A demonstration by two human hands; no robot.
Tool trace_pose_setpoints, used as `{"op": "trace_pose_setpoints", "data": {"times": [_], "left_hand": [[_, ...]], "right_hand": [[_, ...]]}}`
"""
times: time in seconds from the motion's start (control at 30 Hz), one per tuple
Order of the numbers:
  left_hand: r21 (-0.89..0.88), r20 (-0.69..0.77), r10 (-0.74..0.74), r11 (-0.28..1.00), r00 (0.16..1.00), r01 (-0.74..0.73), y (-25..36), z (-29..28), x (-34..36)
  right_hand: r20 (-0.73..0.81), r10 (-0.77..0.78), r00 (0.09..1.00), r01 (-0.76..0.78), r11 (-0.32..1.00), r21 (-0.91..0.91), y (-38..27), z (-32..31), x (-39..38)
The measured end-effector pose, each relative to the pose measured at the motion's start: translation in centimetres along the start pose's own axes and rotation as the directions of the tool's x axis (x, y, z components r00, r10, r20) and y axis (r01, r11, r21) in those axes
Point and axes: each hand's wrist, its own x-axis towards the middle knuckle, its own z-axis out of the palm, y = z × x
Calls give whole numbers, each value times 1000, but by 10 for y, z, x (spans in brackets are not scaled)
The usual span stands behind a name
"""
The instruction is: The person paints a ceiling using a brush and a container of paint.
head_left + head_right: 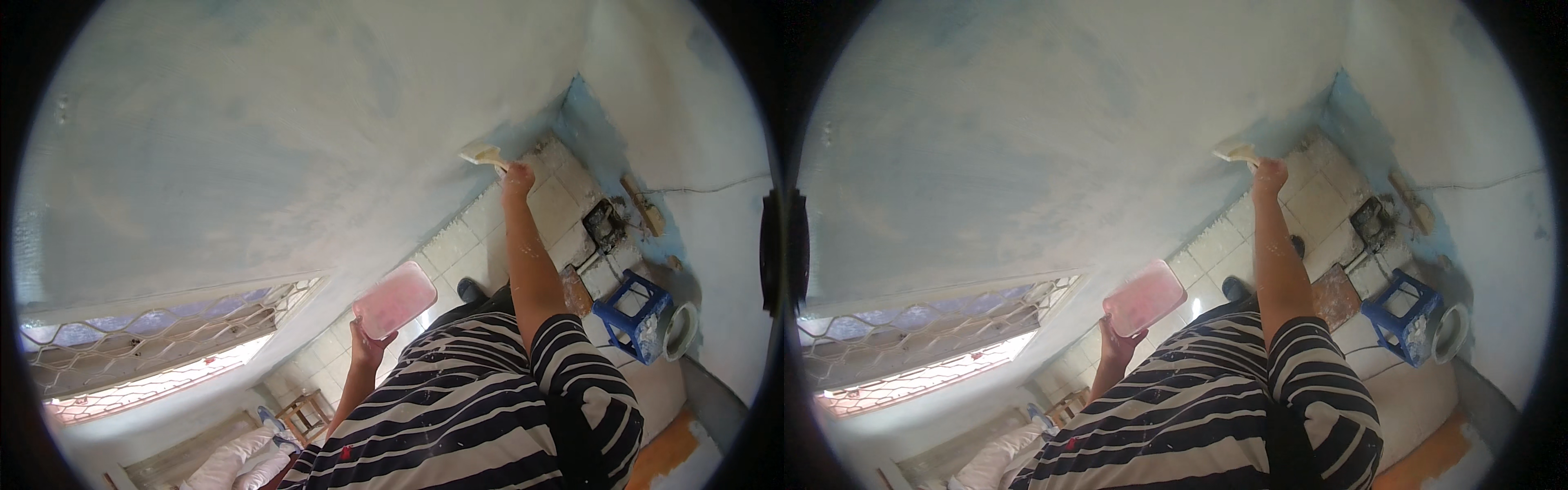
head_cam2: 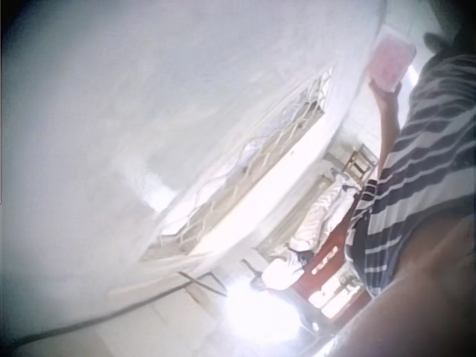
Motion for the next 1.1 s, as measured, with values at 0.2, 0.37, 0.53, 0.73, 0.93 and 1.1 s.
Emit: {"op": "trace_pose_setpoints", "data": {"times": [0.2, 0.37, 0.53, 0.73, 0.93, 1.1], "left_hand": [[-78, 26, 10, 997, 1000, -8, -13, 1, -8], [-94, 142, 26, 996, 990, -12, -22, -3, 7], [-37, 189, 35, 999, 981, -28, -6, 22, 17], [-116, 167, 85, 991, 982, -66, 7, 80, 24], [-184, 419, 328, 944, 846, -275, 41, 188, 39], [-269, 307, 412, 902, 858, -337, 57, 280, 39]], "right_hand": [[145, -183, 972, 109, 904, 413, -137, 66, -43], [244, -308, 919, 94, 776, 624, -212, 48, -70], [321, -314, 894, -33, 667, 744, -239, 29, -66], [334, -235, 913, -80, 698, 711, -264, -7, -90], [382, -237, 893, -50, 792, 609, -304, -65, -76], [637, -508, 580, 138, 832, 537, -372, -107, -88]]}}
